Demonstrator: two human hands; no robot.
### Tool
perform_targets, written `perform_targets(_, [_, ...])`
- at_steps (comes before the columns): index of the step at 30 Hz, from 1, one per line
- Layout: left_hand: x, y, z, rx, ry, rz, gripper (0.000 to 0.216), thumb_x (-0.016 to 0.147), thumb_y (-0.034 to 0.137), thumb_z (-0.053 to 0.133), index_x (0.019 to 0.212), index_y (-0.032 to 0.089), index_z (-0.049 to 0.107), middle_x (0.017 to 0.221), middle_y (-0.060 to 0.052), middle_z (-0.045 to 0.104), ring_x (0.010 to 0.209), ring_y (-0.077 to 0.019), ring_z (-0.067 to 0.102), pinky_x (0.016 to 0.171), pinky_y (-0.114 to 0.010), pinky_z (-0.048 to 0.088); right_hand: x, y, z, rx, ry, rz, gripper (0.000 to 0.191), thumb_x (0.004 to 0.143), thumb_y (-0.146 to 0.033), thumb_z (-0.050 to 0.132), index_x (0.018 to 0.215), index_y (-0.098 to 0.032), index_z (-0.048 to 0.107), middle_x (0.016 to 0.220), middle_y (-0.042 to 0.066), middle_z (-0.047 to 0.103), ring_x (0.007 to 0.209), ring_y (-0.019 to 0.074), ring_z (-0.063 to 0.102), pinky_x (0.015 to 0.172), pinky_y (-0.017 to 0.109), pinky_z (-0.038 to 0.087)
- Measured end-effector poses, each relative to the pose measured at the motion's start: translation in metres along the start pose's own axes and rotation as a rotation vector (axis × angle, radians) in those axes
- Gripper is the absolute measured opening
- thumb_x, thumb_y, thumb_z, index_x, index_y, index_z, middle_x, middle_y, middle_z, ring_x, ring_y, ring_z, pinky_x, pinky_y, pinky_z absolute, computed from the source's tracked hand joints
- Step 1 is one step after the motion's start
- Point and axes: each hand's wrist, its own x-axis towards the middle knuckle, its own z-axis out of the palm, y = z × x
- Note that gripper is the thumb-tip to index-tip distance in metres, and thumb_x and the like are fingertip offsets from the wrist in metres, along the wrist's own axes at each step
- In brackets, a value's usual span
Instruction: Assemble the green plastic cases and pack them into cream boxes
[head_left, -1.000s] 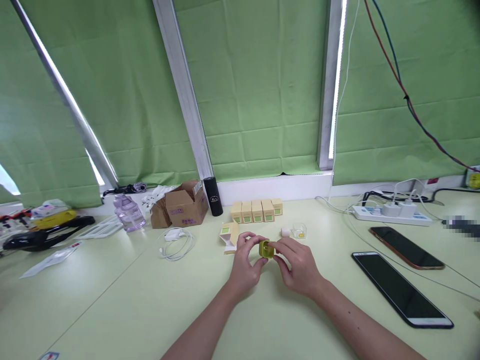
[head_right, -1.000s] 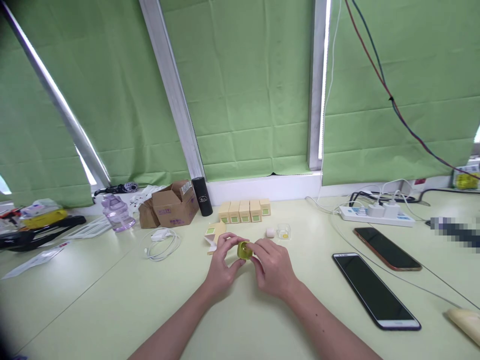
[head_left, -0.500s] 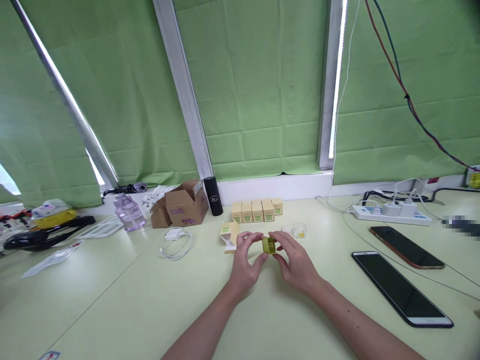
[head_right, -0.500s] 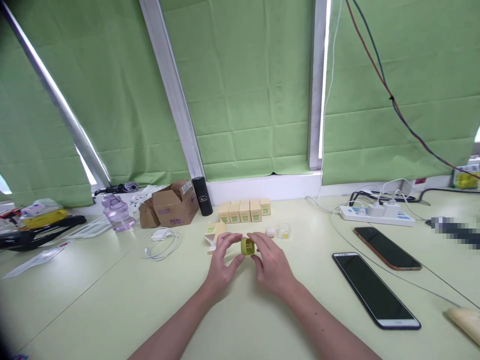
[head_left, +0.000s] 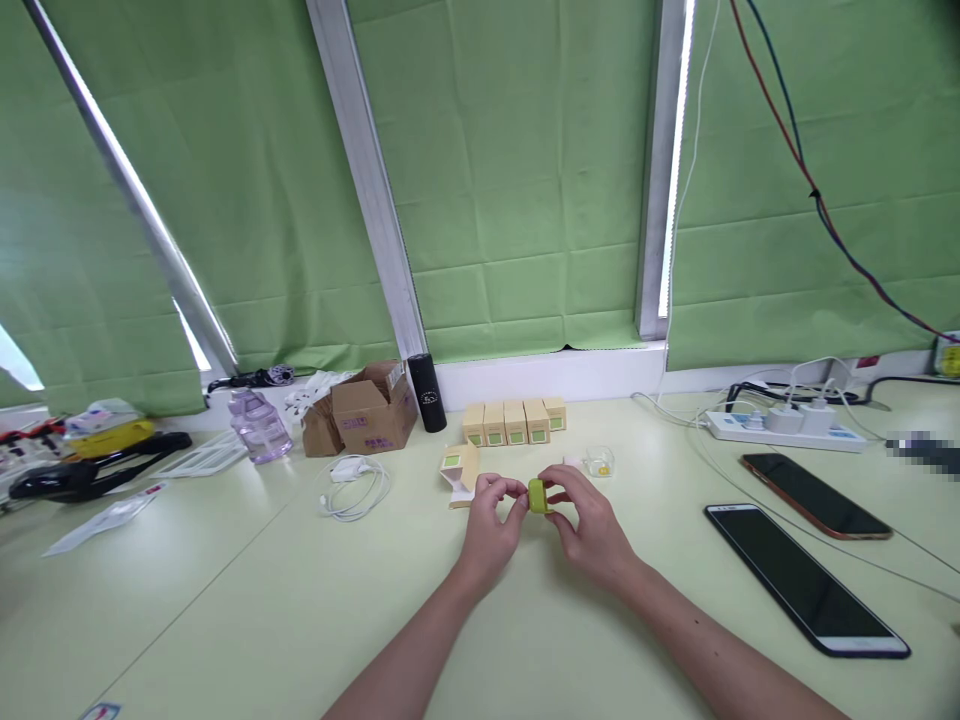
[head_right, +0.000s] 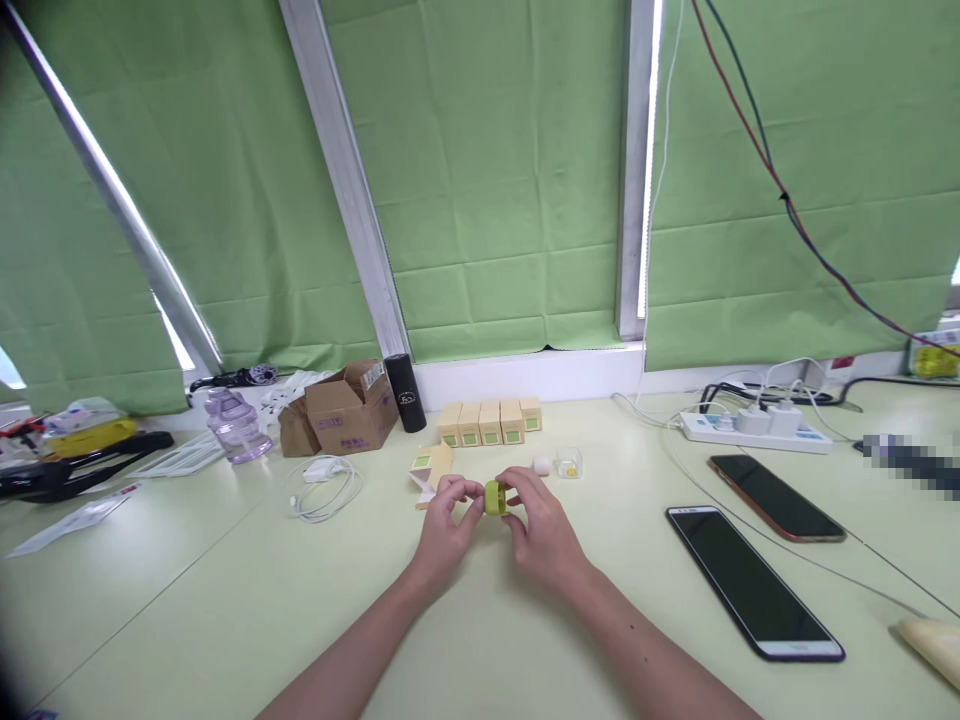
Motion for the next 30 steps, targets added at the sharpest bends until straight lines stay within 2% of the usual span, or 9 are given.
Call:
perform_targets(7, [0.0013, -0.0001, -0.0008, -0.033, -0.006, -0.024, 0.015, 0.091, 0.031, 0.063, 0.082, 0.019, 0.068, 0.095, -0.006, 0.057, 0.093, -0.0228, 0.059, 0.09, -0.039, 0.049, -0.0019, 0.0011, 0.0014, -0.032, -0.023, -0.034, 0.054, 0.087, -0.003, 0.052, 0.135, -0.028, 0.051, 0.128, 0.011, 0.06, 0.114, 0.0267, 0.064, 0.089, 0.047, 0.066])
perform_targets(21, [0.002, 0.0035, -0.0012, -0.053, 0.011, -0.035, 0.014, 0.09, 0.028, 0.063, 0.079, 0.02, 0.068, 0.091, -0.006, 0.059, 0.092, -0.0224, 0.059, 0.09, -0.037, 0.048, 0.0007, 0.0017, 0.0016, 0.02, -0.022, 0.034, 0.047, 0.088, -0.005, 0.052, 0.129, -0.028, 0.054, 0.124, 0.01, 0.061, 0.11, 0.0259, 0.064, 0.088, 0.048, 0.066])
perform_targets(30, [0.002, 0.0058, -0.0021, -0.049, 0.011, -0.064, 0.017, 0.089, 0.031, 0.063, 0.078, 0.02, 0.067, 0.093, -0.006, 0.058, 0.093, -0.0227, 0.059, 0.091, -0.037, 0.046, 0.001, 0.0022, 0.0015, 0.042, 0.0, 0.058, 0.045, 0.088, -0.008, 0.055, 0.129, -0.028, 0.056, 0.121, 0.009, 0.063, 0.108, 0.0254, 0.066, 0.086, 0.046, 0.067])
